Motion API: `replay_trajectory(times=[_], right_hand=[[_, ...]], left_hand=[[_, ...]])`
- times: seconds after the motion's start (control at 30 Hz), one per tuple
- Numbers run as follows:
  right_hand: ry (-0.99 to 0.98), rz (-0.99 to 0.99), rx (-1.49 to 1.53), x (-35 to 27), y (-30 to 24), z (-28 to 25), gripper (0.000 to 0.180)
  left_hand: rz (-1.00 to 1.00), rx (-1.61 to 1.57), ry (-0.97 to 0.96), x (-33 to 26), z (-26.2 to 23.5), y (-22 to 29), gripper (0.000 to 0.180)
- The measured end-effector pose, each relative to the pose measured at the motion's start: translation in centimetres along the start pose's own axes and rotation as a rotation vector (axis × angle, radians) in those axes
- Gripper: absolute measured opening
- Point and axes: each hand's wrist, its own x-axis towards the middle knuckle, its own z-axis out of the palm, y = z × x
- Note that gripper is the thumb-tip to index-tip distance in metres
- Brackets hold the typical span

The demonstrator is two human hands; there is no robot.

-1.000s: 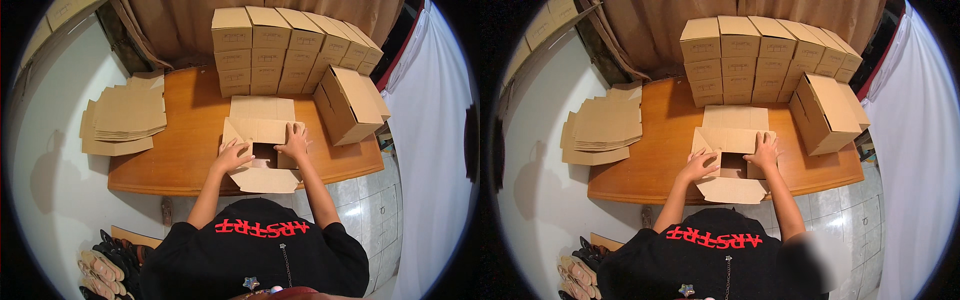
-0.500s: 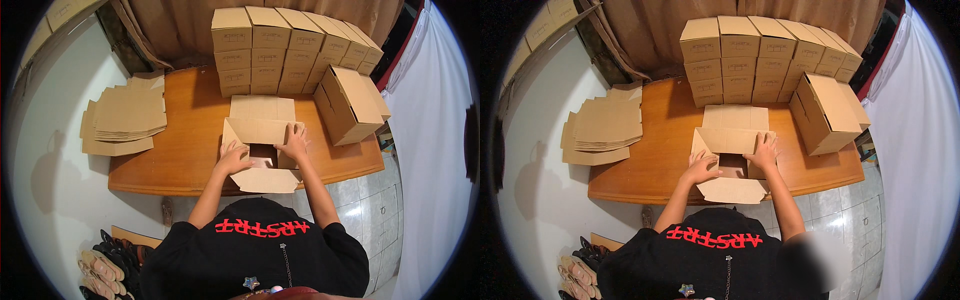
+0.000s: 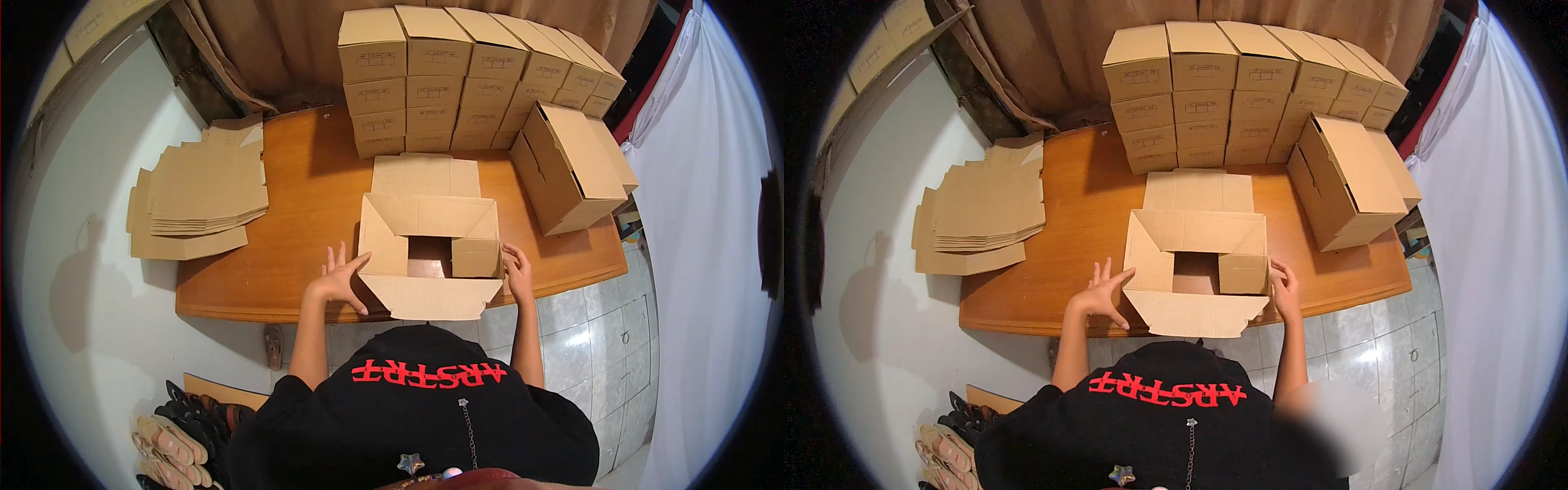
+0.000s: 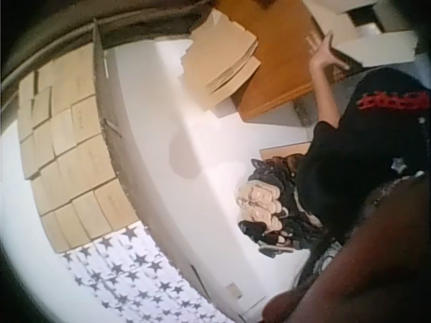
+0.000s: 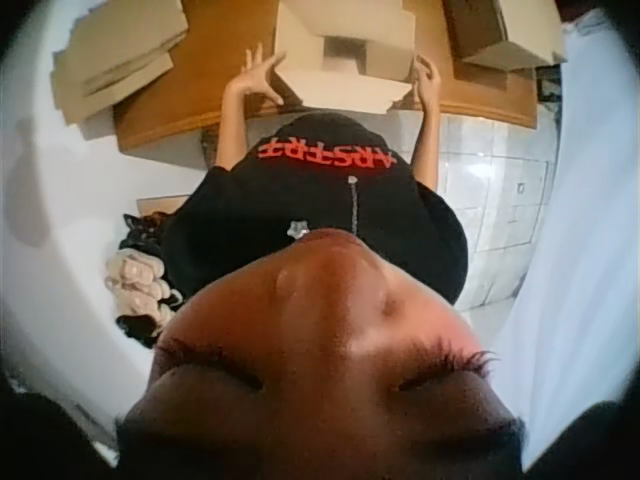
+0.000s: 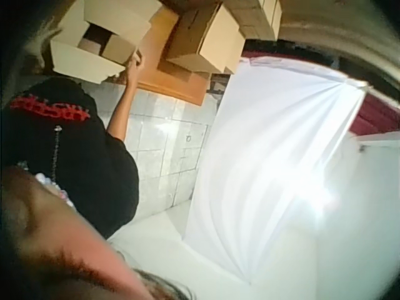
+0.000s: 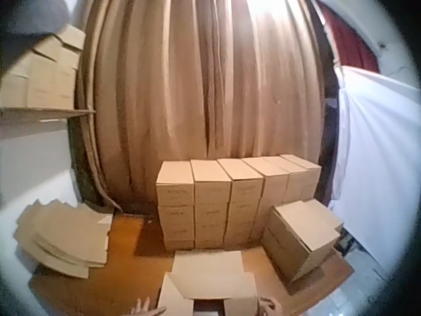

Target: Folding flat cardboard templates into boxes and stacking them on a table.

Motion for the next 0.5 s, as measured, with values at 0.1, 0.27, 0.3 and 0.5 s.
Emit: replay_trajectory(times=[0.1,0.27,0.3,0.5], right_hand=[[0.031,0.056,0.043,-1.2,-1.1,0.1,0.031],[0.055,0.044,-0.051,-1.0,-2.3,0.9,0.032],[0.055,0.044,-0.052,-0.8,-2.4,1.0,0.032],[-0.107,-0.299,-0.070,-0.9,-4.0,1.1,0.039]], left_hand=[[-0.030,0.079,0.013,0.4,0.7,1.1,0.130],[-0.005,0.153,-0.011,1.8,1.7,2.9,0.129],[-0.014,0.185,0.009,2.0,1.9,2.9,0.127],[0.058,-0.034,0.122,3.0,0.8,3.3,0.095]])
